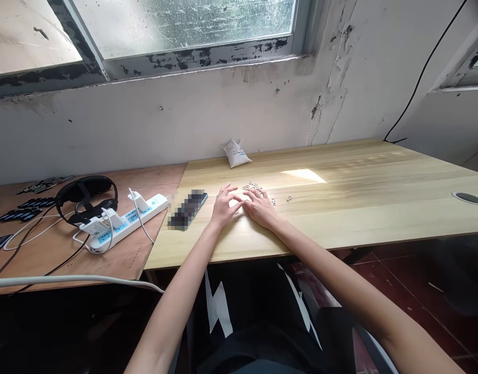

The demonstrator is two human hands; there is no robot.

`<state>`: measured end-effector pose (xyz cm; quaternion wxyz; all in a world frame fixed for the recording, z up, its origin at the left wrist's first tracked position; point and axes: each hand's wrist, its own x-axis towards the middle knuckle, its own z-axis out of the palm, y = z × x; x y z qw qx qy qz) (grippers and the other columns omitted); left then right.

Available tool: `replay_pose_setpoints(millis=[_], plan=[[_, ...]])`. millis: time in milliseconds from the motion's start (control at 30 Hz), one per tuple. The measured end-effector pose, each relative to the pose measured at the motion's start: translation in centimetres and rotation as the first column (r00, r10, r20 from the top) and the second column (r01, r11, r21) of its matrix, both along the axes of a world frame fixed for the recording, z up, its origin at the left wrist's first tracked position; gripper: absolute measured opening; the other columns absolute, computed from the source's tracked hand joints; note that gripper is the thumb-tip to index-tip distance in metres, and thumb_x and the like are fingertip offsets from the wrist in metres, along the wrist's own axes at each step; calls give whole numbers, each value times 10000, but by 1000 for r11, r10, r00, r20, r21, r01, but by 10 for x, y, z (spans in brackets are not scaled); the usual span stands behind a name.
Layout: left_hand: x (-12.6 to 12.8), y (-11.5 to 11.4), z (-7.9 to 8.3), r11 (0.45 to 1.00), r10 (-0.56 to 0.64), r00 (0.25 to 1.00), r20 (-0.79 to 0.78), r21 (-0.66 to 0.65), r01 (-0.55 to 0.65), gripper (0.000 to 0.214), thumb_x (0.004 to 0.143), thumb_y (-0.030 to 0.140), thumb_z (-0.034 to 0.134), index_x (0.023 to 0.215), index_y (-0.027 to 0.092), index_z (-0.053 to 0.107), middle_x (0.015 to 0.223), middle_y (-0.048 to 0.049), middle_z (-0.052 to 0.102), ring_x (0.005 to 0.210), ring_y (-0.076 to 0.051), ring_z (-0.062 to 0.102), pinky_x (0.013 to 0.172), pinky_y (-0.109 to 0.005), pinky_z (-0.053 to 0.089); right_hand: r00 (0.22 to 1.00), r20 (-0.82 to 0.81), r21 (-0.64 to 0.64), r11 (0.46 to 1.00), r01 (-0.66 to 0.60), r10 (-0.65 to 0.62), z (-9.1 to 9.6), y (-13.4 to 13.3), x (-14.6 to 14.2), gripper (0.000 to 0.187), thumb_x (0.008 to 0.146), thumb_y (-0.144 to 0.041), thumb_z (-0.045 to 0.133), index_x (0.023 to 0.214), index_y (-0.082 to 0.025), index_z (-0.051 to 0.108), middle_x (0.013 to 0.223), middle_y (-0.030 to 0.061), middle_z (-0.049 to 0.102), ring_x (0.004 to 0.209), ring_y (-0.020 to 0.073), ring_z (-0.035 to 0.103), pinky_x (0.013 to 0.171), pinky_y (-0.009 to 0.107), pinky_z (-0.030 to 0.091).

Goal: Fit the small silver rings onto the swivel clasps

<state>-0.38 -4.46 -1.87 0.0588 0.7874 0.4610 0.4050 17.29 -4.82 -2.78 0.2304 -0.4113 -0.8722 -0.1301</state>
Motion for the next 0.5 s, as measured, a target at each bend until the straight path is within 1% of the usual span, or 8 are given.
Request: replay_pose_setpoints(millis=[67,167,267,400,500], plan=[[-1,-1,2,1000,14,1000,8,-6,-14,77,816,305,706,850,237,716,1256,-47,633,1372,-249,401,1136,-474,337,1000,-16,6,1000,-5,5,0,0,2,337,991,-238,373,1062,-179,697,1344,113,571,1304,266,427,1110,475,238],[-2,-1,3,997,9,1000,5,-73,-8,101,825,304,698,905,257,738,1266,-34,633,1356,-245,411,1129,-469,348,1000,-26,8,1000,-11,12,1,-1,3,331,991,-230,375,1072,-189,693,1376,111,547,1290,264,436,1084,469,264],[-2,-1,3,993,-8,1000,21,-116,10,63,822,281,700,861,262,745,1242,-23,646,1324,-240,435,1123,-468,356,999,-37,-3,1000,-20,19,0,-1,4,307,985,-242,398,1064,-191,690,1393,117,527,1259,264,455,1039,448,313],[-3,-2,4,997,-5,999,34,-77,8,49,800,270,721,760,243,726,1197,-20,670,1277,-237,466,1095,-457,384,997,-71,-43,999,-25,21,-1,0,4,307,993,-282,393,998,-185,684,1366,117,537,1232,255,468,1008,425,345],[-1,-4,5,999,32,999,-31,-29,-33,71,807,270,712,741,246,710,1226,-5,663,1301,-252,445,1093,-495,359,995,-105,-111,994,-11,-1,-1,2,7,316,995,-301,387,933,-182,673,1321,122,556,1212,250,479,992,428,360]])
